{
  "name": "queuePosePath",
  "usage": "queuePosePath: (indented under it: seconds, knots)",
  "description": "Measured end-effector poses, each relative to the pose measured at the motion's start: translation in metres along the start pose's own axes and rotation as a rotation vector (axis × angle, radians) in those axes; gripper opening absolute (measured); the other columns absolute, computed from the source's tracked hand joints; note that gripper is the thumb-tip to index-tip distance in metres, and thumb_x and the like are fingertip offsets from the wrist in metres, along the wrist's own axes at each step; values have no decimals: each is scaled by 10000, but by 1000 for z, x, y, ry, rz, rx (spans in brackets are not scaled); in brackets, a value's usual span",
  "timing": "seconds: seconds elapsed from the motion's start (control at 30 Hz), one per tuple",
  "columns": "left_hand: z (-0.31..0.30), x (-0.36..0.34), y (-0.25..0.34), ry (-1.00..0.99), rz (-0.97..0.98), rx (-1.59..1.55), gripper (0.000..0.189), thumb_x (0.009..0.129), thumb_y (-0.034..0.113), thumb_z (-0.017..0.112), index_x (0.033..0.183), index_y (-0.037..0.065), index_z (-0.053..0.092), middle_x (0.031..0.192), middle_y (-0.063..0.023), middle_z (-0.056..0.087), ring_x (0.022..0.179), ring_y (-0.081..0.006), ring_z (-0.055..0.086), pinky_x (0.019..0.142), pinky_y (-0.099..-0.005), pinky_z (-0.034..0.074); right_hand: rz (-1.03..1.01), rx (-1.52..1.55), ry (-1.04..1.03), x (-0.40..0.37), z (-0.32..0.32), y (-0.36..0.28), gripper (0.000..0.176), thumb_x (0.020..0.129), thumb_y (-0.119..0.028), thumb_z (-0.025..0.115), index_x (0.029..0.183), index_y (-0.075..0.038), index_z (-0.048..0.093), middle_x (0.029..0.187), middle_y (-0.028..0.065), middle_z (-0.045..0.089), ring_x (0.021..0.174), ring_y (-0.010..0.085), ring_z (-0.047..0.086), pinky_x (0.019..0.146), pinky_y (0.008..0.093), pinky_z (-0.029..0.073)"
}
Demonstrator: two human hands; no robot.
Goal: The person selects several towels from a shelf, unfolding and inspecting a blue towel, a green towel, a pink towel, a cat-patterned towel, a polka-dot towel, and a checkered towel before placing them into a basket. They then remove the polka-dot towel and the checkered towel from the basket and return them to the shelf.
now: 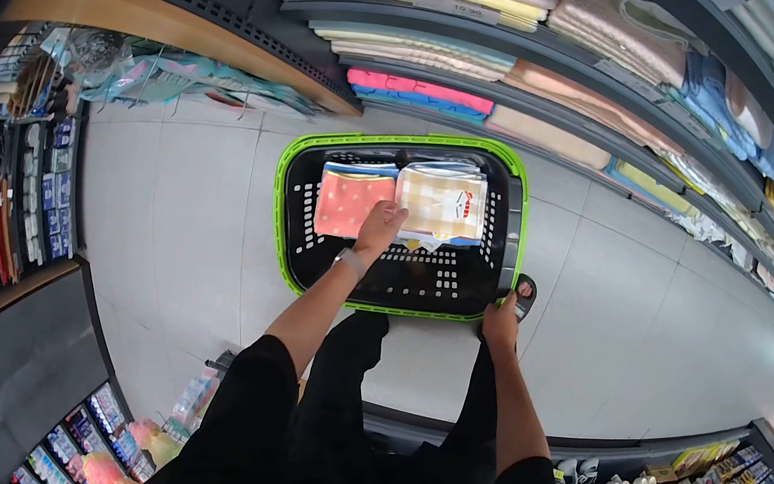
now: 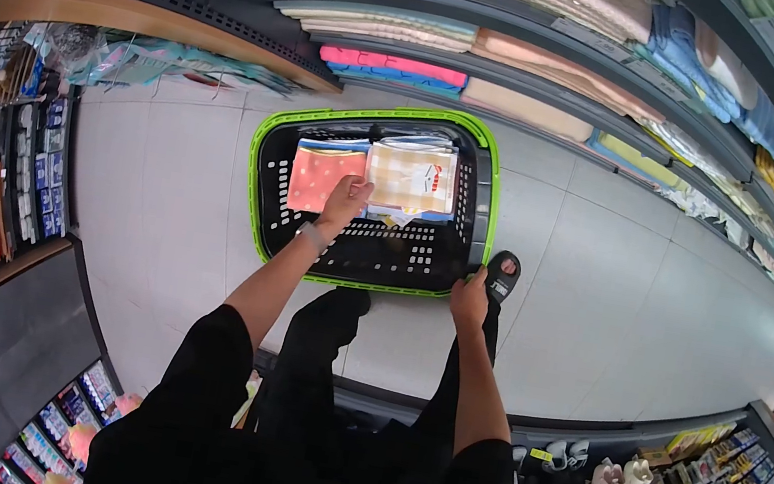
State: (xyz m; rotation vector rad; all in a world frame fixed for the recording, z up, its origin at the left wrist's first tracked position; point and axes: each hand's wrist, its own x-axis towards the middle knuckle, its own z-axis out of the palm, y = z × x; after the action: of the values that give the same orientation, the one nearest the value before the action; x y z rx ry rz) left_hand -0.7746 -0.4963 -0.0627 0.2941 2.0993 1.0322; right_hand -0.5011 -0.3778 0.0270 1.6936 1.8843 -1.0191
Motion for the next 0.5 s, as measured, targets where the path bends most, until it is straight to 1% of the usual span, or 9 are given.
queuePosePath:
  seconds: [0.03,0.13,0.2,0.23,0.27,0.33,0.4,0.47,0.5]
  knots:
    - [7,10,2,-6,-98,77,431,790,289,641,1052,-31,518,864,-124,591,716,-162,590,613,-292,482,4,5,12,-3,-1,-1,574,818,-225,503,1290,-14,254,1015,268,577,899,433,576,768,492,464]
    - [13,22,7,-51,-113,316,425,726,277,662,958,-60,546,835,-125,612,726,-169,601,598,-297,479,77,168,-58,-8,13,13,591,813,-223,493,1307,-11,246,1022,298,564,921,448,560,779,494,450]
    - [19,23,-10,3,-80,379,347,701,223,649,889,-56,565,796,-128,620,709,-181,611,585,-306,483,-102,121,138,7,52,45,652,797,-229,496,1348,-41,202,838,247,611,703,391,621,668,454,490]
    - [17,25,-20,-76,-138,281,350,696,234,633,888,-49,557,806,-159,622,746,-254,614,649,-343,482,-22,264,25,5,55,47,626,812,-220,484,1347,-33,216,754,179,612,596,283,620,573,372,499]
    - [15,28,-28,-152,-196,181,353,691,244,616,886,-42,550,815,-189,624,783,-327,616,713,-381,482,-17,271,39,2,59,47,626,812,-220,484,1347,-33,216,754,179,612,596,282,620,573,372,499]
    - [4,20,-16,-136,-171,173,320,685,222,618,855,-36,535,730,-159,595,718,-303,605,676,-380,472,-33,428,91,-7,77,53,610,825,-205,476,1347,-16,221,688,119,603,568,182,605,524,298,491]
    - [-10,9,-2,-43,-142,48,288,690,213,618,811,-25,510,684,-139,566,666,-273,584,648,-384,467,-31,445,113,-29,79,46,527,841,-187,461,1302,1,288,792,118,620,593,176,615,525,290,499]
    - [-26,0,2,-57,-108,-50,256,707,186,616,788,-17,484,684,-115,543,631,-230,565,594,-364,470,113,804,-147,-71,57,9,437,864,-192,452,1236,16,354,913,142,610,697,218,628,613,321,523]
    - [-39,-10,14,-78,-76,-124,234,723,167,609,797,-16,483,688,-98,531,613,-204,556,557,-338,467,98,808,-147,-92,49,-10,437,864,-192,452,1236,16,354,913,142,610,697,218,628,613,321,523]
